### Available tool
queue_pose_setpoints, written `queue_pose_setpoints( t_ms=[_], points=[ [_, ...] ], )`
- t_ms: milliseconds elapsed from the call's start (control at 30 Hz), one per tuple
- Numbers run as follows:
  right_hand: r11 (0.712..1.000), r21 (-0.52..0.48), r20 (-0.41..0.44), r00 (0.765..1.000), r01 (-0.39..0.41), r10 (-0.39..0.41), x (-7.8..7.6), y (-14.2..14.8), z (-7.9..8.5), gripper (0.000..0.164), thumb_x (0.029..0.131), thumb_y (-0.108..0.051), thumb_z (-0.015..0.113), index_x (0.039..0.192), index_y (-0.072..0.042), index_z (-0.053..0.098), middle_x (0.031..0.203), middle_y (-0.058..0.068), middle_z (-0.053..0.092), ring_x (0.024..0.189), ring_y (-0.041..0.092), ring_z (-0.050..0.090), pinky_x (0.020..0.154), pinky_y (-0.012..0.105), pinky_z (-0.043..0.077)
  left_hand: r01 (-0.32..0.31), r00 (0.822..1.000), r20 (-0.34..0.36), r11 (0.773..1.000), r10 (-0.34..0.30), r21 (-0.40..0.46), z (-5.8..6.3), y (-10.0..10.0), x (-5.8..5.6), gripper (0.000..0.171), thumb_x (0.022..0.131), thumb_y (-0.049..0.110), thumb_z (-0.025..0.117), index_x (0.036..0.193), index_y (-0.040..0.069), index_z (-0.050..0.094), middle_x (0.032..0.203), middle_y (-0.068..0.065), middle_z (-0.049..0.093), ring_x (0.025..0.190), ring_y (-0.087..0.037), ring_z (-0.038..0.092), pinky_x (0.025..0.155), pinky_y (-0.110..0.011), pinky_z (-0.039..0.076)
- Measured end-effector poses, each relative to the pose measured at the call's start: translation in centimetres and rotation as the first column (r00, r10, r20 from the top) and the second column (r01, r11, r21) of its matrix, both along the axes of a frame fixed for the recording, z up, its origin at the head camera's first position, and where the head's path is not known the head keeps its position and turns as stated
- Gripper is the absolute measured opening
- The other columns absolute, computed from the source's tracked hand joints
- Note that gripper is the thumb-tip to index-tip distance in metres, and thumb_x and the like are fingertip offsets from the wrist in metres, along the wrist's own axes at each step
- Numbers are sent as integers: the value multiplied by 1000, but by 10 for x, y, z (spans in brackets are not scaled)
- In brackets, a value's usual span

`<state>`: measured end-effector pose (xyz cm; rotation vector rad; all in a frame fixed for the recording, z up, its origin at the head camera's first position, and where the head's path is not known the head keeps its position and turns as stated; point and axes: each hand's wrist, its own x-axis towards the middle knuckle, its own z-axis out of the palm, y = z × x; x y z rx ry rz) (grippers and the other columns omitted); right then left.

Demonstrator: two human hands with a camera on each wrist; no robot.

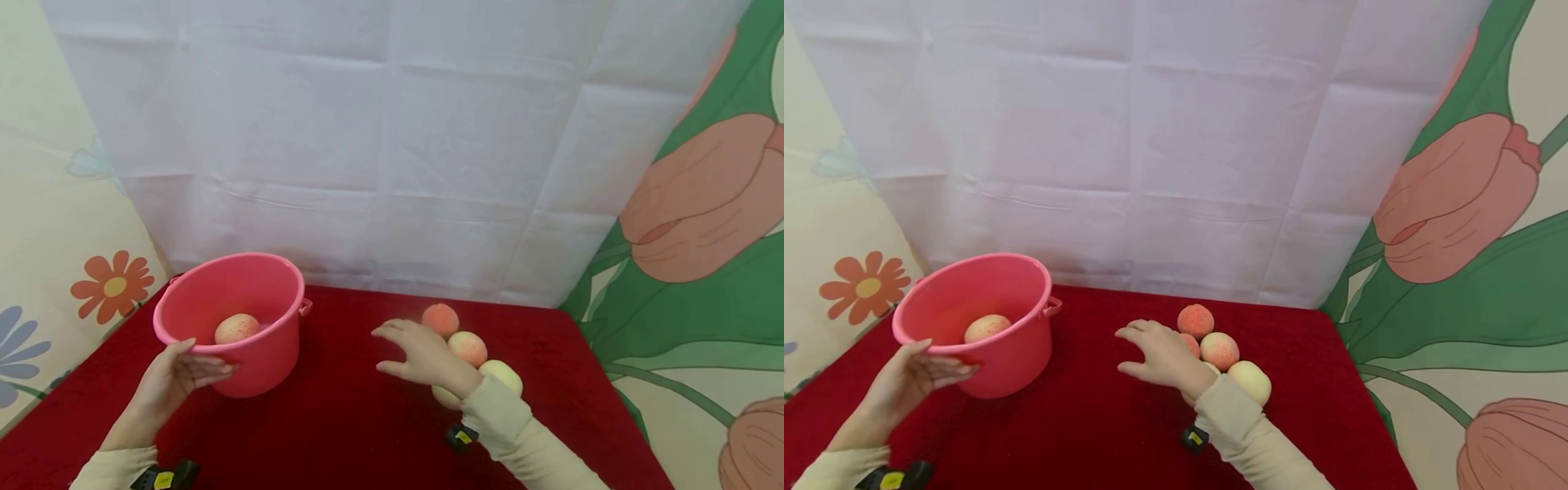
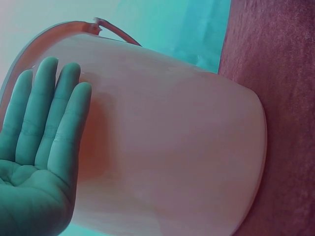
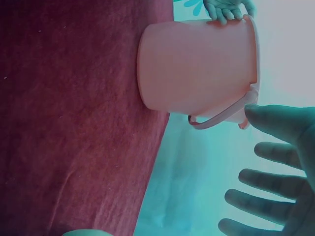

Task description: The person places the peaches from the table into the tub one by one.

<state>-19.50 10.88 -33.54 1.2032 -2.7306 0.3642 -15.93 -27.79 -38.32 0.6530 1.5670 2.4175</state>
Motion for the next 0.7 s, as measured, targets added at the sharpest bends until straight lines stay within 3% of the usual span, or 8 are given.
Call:
queue_pose_setpoints(
  t_ms=[267, 700],
  points=[
    [1000, -19, -36, 999, 5, -5, -1, 14, -9, 47, 81, -31, 67, 120, -7, 57, 119, 10, 57, 110, 23, 52, 91, 38, 44, -4, 1000, 4, 1000, 4, -1, -1, 0, -1, 61, 101, 15, 10, 99, 5, 70, 93, -11, 69, 89, -22, 65, 81, -31, 50],
    [998, -46, 4, 999, 33, -33, 4, 35, -22, 45, 81, -27, 68, 118, -6, 57, 118, 9, 57, 113, 25, 50, 92, 41, 42, 17, 1000, -11, 1000, -16, 13, -1, -1, -1, 62, 101, 15, 8, 100, 3, 70, 94, -12, 69, 91, -22, 65, 81, -31, 50]
  ],
)
